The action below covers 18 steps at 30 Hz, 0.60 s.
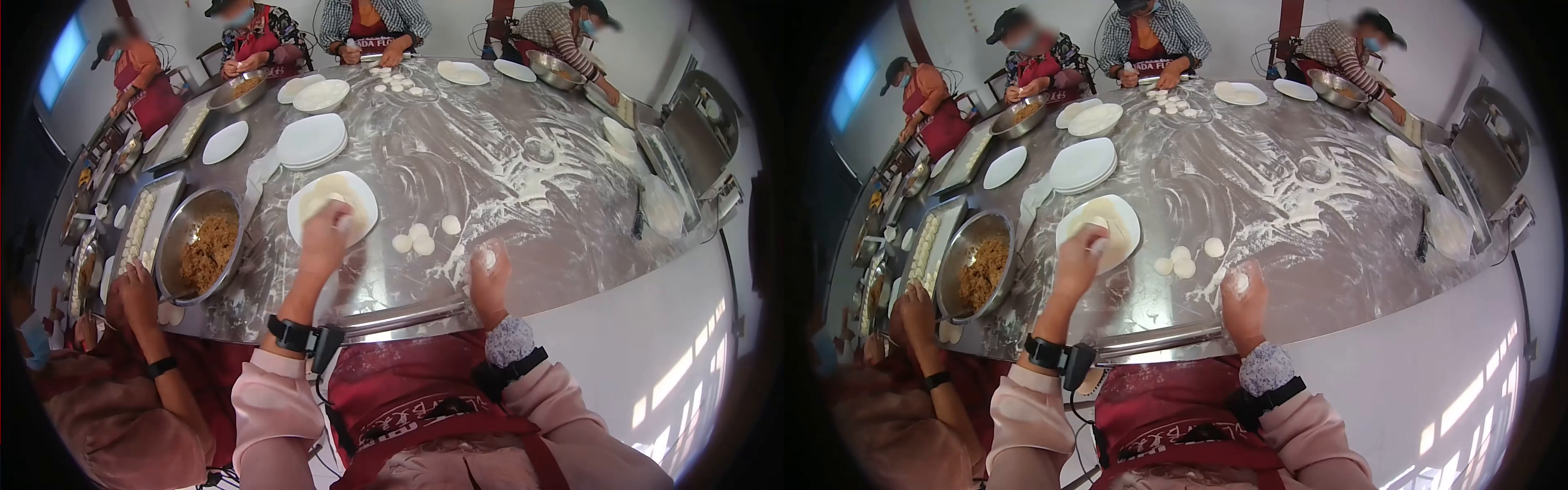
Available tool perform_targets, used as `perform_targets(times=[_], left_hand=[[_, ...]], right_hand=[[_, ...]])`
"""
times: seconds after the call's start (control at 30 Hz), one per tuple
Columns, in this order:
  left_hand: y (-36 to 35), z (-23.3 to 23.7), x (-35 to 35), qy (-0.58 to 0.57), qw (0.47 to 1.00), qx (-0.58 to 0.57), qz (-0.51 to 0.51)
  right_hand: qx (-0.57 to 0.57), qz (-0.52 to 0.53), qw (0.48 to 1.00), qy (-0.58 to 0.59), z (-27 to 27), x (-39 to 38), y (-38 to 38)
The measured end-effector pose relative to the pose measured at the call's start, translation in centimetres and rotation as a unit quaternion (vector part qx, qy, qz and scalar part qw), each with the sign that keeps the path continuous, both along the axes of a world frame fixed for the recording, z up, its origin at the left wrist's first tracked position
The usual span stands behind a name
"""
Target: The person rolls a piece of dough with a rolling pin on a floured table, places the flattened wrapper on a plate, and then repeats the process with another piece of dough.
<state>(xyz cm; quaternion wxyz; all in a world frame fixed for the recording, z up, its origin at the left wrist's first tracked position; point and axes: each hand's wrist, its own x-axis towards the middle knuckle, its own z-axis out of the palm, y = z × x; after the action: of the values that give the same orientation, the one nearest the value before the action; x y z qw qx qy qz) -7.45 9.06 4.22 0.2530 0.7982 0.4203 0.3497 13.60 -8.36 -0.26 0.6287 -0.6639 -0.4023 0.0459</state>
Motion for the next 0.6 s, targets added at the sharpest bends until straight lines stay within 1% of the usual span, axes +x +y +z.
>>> perform_targets(times=[0.03, 0.07, 0.1, 0.17, 0.2, 0.27, 0.3, 0.37, 0.4, 0.47, 0.5, 0.57, 0.6], left_hand=[[-0.9, -0.2, 1.3, 0.026, 0.997, -0.03, -0.07], [-1.9, -0.3, 2.6, 0.048, 0.992, -0.023, -0.116], [-2.4, -1.4, 3.8, 0.047, 0.992, -0.026, -0.117], [-3.1, -3.9, 5.4, 0.08, 0.984, -0.023, -0.158], [-3.6, -4.0, 5.5, 0.08, 0.984, -0.025, -0.159], [-4.7, -3.9, 5.5, 0.17, 0.974, 0.066, -0.138], [-5.3, -4.1, 5.1, 0.172, 0.973, 0.064, -0.14], [-6.4, -4.5, 3.7, 0.16, 0.975, -0.059, -0.143], [-6.9, -4.2, 3.3, 0.162, 0.974, -0.061, -0.146], [-7.7, -3.4, 2.7, 0.182, 0.967, -0.094, -0.15], [-7.7, -3.4, 2.8, 0.181, 0.967, -0.095, -0.149], [-7.6, -3.6, 3.5, 0.144, 0.946, -0.181, -0.228], [-7.7, -3.8, 4.0, 0.093, 0.952, -0.156, -0.244]], right_hand=[[-0.001, 0.003, 1.0, 0.006, -0.1, 0.0, 0.1], [-0.001, 0.006, 1.0, 0.011, -0.2, 0.1, 0.1], [-0.005, 0.005, 1.0, 0.01, -0.3, 0.2, 0.2], [-0.006, 0.02, 0.999, 0.033, -0.6, 0.3, 0.0], [-0.009, 0.018, 0.999, 0.033, -0.5, 0.2, -0.1], [0.007, 0.008, 1.0, 0.006, 0.0, 0.1, -0.2], [0.005, 0.006, 1.0, 0.009, 0.1, -0.1, -0.3], [0.022, -0.012, 0.999, -0.025, 0.1, -0.2, -0.4], [0.02, -0.014, 0.999, -0.023, 0.0, -0.1, -0.5], [0.011, 0.025, 0.999, 0.023, -0.2, 0.1, -0.6], [0.01, 0.026, 0.999, 0.022, -0.2, 0.1, -0.7], [0.016, 0.018, 1.0, 0.001, 0.1, 0.0, -0.6], [0.017, 0.018, 1.0, -0.002, 0.2, 0.0, -0.7]])
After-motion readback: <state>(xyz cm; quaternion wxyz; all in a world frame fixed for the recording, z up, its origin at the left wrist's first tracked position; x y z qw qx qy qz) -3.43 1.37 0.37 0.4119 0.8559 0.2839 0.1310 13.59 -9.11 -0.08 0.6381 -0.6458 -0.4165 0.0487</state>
